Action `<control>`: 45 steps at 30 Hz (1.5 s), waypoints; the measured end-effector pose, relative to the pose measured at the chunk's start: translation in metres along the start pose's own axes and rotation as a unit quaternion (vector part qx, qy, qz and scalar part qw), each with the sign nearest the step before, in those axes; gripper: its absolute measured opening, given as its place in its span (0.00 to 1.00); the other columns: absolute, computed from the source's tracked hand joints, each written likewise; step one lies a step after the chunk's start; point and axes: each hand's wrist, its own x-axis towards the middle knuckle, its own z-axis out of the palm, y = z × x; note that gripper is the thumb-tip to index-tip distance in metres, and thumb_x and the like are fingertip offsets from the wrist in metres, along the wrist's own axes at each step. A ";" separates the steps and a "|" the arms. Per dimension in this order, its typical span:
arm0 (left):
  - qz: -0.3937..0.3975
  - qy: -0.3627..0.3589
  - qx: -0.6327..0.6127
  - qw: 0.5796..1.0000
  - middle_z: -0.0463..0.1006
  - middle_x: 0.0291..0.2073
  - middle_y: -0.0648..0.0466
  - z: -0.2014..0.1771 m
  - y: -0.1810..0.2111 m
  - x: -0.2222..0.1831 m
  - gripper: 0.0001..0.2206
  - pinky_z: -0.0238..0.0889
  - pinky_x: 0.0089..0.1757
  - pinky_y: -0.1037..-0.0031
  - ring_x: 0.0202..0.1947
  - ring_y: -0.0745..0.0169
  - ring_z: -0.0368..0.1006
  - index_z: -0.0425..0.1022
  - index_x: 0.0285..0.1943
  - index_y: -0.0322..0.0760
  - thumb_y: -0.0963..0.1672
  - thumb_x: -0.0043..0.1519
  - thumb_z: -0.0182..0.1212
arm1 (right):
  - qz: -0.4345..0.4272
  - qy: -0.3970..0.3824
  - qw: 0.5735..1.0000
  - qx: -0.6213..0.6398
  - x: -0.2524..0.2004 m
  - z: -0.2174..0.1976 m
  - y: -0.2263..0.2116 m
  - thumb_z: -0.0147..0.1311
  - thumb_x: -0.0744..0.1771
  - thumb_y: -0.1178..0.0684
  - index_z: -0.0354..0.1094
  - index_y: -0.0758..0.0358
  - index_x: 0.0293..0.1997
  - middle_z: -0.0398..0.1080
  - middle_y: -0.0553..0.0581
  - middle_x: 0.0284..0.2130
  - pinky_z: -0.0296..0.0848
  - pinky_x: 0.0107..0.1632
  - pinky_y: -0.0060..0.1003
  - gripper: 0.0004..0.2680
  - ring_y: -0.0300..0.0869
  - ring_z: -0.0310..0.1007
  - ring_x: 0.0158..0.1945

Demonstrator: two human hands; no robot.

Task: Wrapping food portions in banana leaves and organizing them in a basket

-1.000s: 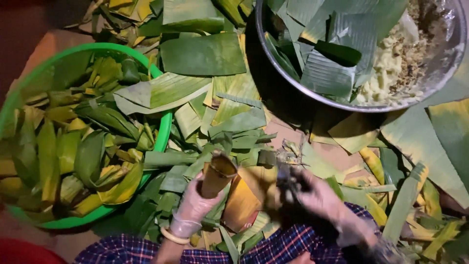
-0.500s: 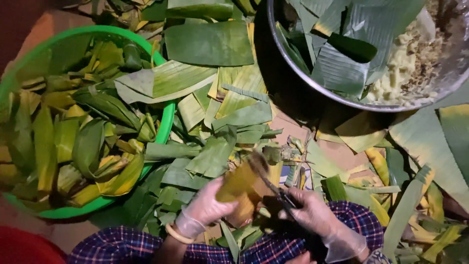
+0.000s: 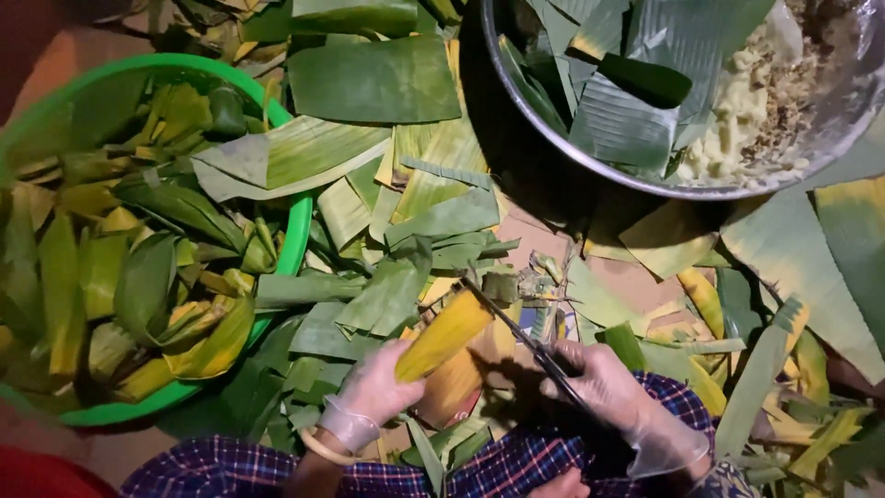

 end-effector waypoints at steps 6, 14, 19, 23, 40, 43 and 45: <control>-0.029 -0.032 -0.011 0.999 0.85 0.40 0.55 -0.002 0.002 0.000 0.37 0.67 0.27 0.76 0.25 0.65 0.75 0.61 0.75 0.48 0.43 0.50 0.64 | 0.040 -0.047 0.998 -0.029 0.015 -0.010 -0.015 0.60 0.55 0.29 0.81 0.54 0.46 0.79 0.51 0.24 0.69 0.26 0.34 0.25 0.37 0.72 0.22; -0.061 -0.159 -0.141 0.975 0.79 0.41 0.57 -0.004 0.024 -0.004 0.40 0.61 0.27 0.81 0.25 0.69 0.68 0.60 0.76 0.52 0.38 0.50 0.65 | -0.335 0.282 0.767 -0.469 0.027 -0.006 -0.061 0.66 0.58 0.48 0.67 0.55 0.60 0.70 0.54 0.57 0.66 0.60 0.55 0.24 0.54 0.67 0.62; 0.051 -0.191 -0.114 0.974 0.73 0.51 0.51 0.013 -0.019 -0.001 0.31 0.70 0.39 0.78 0.35 0.66 0.75 0.64 0.65 0.35 0.44 0.50 0.66 | -0.418 0.021 0.748 -0.516 0.031 0.048 -0.092 0.59 0.59 0.58 0.64 0.53 0.59 0.64 0.54 0.49 0.62 0.49 0.51 0.22 0.47 0.63 0.46; 0.077 -0.125 -0.035 0.989 0.85 0.48 0.55 0.010 0.016 -0.017 0.26 0.72 0.48 0.72 0.47 0.60 0.80 0.75 0.60 0.44 0.52 0.52 0.65 | -0.450 -0.029 0.750 -0.484 0.044 0.063 -0.086 0.62 0.63 0.57 0.74 0.57 0.40 0.78 0.51 0.31 0.74 0.33 0.35 0.05 0.39 0.74 0.28; 0.226 0.116 -0.509 0.822 0.78 0.52 0.48 0.037 0.004 -0.001 0.19 0.64 0.54 0.74 0.51 0.59 0.72 0.74 0.58 0.28 0.39 0.56 0.61 | -0.204 0.211 0.956 -0.011 0.011 0.159 -0.077 0.47 0.67 0.51 0.58 0.57 0.67 0.59 0.55 0.45 0.53 0.44 0.36 0.19 0.41 0.53 0.45; 0.206 0.206 -0.524 0.800 0.78 0.46 0.50 0.024 0.012 -0.020 0.14 0.64 0.49 0.74 0.43 0.60 0.70 0.74 0.53 0.32 0.41 0.59 0.60 | -0.172 0.104 0.969 0.144 0.011 0.202 -0.071 0.37 0.69 0.45 0.40 0.70 0.75 0.44 0.68 0.75 0.46 0.73 0.46 0.26 0.53 0.45 0.77; 0.208 0.244 -0.498 0.805 0.75 0.45 0.50 0.003 0.020 -0.030 0.14 0.64 0.47 0.73 0.41 0.61 0.68 0.70 0.54 0.34 0.42 0.60 0.58 | -0.222 0.117 0.961 0.115 0.018 0.208 -0.073 0.37 0.70 0.43 0.37 0.74 0.75 0.41 0.72 0.75 0.45 0.73 0.49 0.28 0.57 0.42 0.78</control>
